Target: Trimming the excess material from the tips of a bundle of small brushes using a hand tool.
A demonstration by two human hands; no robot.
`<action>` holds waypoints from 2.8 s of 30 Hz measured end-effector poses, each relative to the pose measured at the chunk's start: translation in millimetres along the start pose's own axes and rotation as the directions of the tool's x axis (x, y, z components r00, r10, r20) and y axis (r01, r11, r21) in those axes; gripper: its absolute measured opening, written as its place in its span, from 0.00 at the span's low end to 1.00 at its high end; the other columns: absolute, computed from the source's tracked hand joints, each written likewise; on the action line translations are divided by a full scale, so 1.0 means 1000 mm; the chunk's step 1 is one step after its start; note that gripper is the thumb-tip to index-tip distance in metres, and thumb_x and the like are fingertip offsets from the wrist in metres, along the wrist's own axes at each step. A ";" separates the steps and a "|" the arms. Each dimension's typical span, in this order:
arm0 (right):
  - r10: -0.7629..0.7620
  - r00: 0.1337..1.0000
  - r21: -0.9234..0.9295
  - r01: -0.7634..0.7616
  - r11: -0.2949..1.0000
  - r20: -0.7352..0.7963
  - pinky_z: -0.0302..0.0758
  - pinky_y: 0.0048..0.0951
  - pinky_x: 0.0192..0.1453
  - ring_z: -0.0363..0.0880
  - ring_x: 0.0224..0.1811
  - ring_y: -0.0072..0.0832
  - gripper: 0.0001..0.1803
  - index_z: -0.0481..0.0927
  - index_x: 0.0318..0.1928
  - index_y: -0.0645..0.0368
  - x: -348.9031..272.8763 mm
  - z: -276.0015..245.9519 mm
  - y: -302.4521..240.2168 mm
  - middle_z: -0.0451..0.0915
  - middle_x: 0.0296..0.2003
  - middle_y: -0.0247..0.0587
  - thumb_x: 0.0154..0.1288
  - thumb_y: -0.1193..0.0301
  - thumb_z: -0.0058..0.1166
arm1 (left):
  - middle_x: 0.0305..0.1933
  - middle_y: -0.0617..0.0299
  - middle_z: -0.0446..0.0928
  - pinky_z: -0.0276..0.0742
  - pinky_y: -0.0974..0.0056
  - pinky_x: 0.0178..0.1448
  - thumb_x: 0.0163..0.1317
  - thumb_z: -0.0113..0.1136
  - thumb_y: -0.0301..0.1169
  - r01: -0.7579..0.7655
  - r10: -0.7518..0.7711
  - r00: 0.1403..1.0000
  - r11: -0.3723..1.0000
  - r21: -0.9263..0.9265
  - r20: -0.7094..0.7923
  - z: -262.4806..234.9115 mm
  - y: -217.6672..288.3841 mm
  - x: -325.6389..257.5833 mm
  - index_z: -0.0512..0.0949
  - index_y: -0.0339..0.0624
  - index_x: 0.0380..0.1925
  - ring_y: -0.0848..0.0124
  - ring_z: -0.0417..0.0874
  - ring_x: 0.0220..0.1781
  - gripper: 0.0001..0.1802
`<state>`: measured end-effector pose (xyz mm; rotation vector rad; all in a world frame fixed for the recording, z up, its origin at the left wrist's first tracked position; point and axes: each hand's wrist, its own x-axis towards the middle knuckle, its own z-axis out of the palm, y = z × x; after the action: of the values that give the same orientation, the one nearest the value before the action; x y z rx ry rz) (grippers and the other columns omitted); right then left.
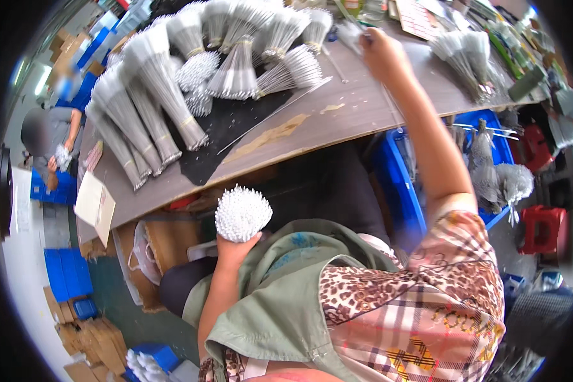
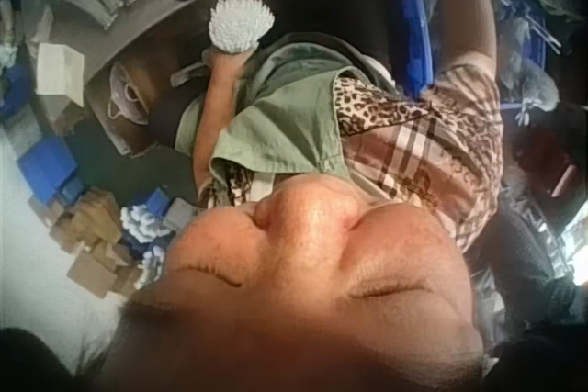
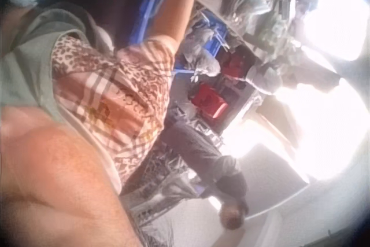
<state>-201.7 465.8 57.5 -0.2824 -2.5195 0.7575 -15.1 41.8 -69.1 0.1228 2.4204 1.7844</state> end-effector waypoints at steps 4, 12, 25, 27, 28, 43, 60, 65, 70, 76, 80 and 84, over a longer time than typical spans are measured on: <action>-0.161 0.986 -0.395 0.134 0.909 -0.035 0.72 0.43 0.50 0.75 0.47 0.49 0.17 0.74 0.54 0.47 0.003 -0.010 0.028 0.78 0.42 0.51 0.65 0.65 0.46 | 0.57 0.58 0.73 0.58 0.60 0.68 0.42 0.67 0.23 -0.238 0.211 0.971 0.893 0.381 0.112 -0.007 0.011 0.005 0.73 0.41 0.52 0.66 0.69 0.62 0.31; -0.421 0.805 0.824 -0.141 0.550 0.418 0.66 0.21 0.33 0.66 0.28 0.15 0.18 0.77 0.50 0.61 -0.136 0.033 -0.072 0.78 0.32 0.31 0.60 0.68 0.58 | 0.64 0.61 0.64 0.49 0.54 0.73 0.56 0.55 0.41 -0.456 0.433 0.887 0.766 0.453 0.160 -0.016 0.043 0.001 0.70 0.54 0.57 0.59 0.60 0.67 0.27; -0.671 0.386 0.758 -0.485 0.436 0.633 0.63 0.33 0.64 0.67 0.59 0.27 0.54 0.61 0.61 0.67 -0.247 0.116 -0.131 0.70 0.56 0.42 0.33 0.64 0.78 | 0.52 0.56 0.74 0.66 0.58 0.61 0.45 0.69 0.38 -0.324 0.324 0.945 0.901 0.289 0.050 -0.003 0.027 -0.014 0.74 0.41 0.47 0.61 0.73 0.56 0.27; -0.649 0.449 0.775 -0.500 0.387 0.614 0.63 0.34 0.64 0.68 0.59 0.28 0.54 0.61 0.61 0.66 -0.251 0.121 -0.127 0.70 0.56 0.43 0.32 0.65 0.79 | 0.48 0.55 0.76 0.70 0.60 0.56 0.41 0.72 0.35 -0.241 0.247 0.968 0.964 0.117 -0.042 -0.001 0.040 -0.012 0.75 0.39 0.43 0.64 0.77 0.51 0.27; -0.622 0.487 0.762 -0.572 0.304 0.614 0.62 0.35 0.65 0.68 0.59 0.29 0.54 0.60 0.61 0.66 -0.253 0.123 -0.128 0.70 0.57 0.43 0.32 0.66 0.78 | 0.46 0.54 0.77 0.71 0.61 0.54 0.40 0.72 0.33 -0.204 0.204 0.977 0.979 0.016 -0.054 -0.001 0.053 -0.013 0.75 0.39 0.42 0.66 0.77 0.50 0.26; -0.436 0.761 0.782 -0.597 -0.178 0.481 0.74 0.43 0.53 0.73 0.52 0.41 0.42 0.60 0.61 0.63 -0.139 0.112 -0.094 0.70 0.54 0.49 0.56 0.45 0.54 | 0.24 0.57 0.75 0.76 0.62 0.21 0.39 0.64 0.24 -0.639 0.626 0.691 0.297 0.709 0.361 -0.099 0.310 -0.083 0.79 0.36 0.31 0.63 0.79 0.21 0.14; -0.351 0.760 0.735 -0.637 -0.233 0.547 0.71 0.47 0.57 0.74 0.52 0.39 0.37 0.68 0.56 0.60 -0.116 0.133 -0.088 0.75 0.49 0.46 0.51 0.51 0.61 | 0.34 0.53 0.77 0.73 0.58 0.41 0.41 0.60 0.35 -0.658 0.574 0.728 0.429 0.619 0.375 -0.003 0.346 -0.031 0.76 0.42 0.37 0.65 0.77 0.36 0.19; -0.386 0.778 0.692 -0.622 -0.366 0.495 0.77 0.38 0.47 0.79 0.42 0.32 0.34 0.70 0.53 0.61 -0.116 0.120 -0.097 0.78 0.42 0.43 0.49 0.55 0.65 | 0.36 0.53 0.77 0.71 0.57 0.45 0.43 0.59 0.37 -0.692 0.537 0.711 0.424 0.584 0.454 0.026 0.367 -0.029 0.75 0.44 0.39 0.65 0.77 0.40 0.21; -0.363 0.771 0.694 -0.632 -0.345 0.523 0.76 0.27 0.39 0.78 0.36 0.25 0.31 0.71 0.50 0.59 -0.119 0.110 -0.094 0.78 0.38 0.37 0.48 0.56 0.65 | 0.39 0.53 0.77 0.70 0.55 0.50 0.44 0.58 0.39 -0.682 0.474 0.726 0.405 0.608 0.499 0.043 0.377 -0.025 0.74 0.46 0.42 0.65 0.76 0.44 0.22; -0.392 0.778 0.683 -0.624 -0.380 0.492 0.76 0.23 0.39 0.79 0.35 0.25 0.29 0.73 0.48 0.61 -0.119 0.108 -0.109 0.79 0.38 0.37 0.49 0.57 0.66 | 0.53 0.40 0.67 0.80 0.64 0.44 0.54 0.59 0.26 -0.920 0.568 0.392 0.225 0.321 0.723 0.031 0.368 -0.029 0.64 0.47 0.57 0.61 0.77 0.43 0.29; -0.389 0.771 0.685 -0.632 -0.363 0.505 0.75 0.26 0.38 0.79 0.35 0.26 0.29 0.72 0.49 0.60 -0.114 0.109 -0.094 0.79 0.38 0.38 0.50 0.58 0.65 | 0.45 0.45 0.72 0.80 0.67 0.38 0.58 0.49 0.16 -0.774 0.611 0.604 0.602 0.195 0.512 0.041 0.375 -0.045 0.67 0.41 0.53 0.60 0.78 0.39 0.21; -0.405 0.775 0.696 -0.623 -0.358 0.485 0.78 0.33 0.44 0.79 0.40 0.28 0.30 0.70 0.52 0.60 -0.115 0.111 -0.097 0.78 0.40 0.40 0.51 0.59 0.64 | 0.25 0.50 0.74 0.75 0.69 0.22 0.66 0.50 0.32 -0.711 0.809 0.587 0.524 0.469 -0.015 -0.003 0.289 -0.048 0.66 0.26 0.43 0.67 0.75 0.20 0.16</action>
<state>-165.5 297.1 -13.9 0.4519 -0.9350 3.2248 27.9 118.4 210.6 1.3148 3.1969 1.4818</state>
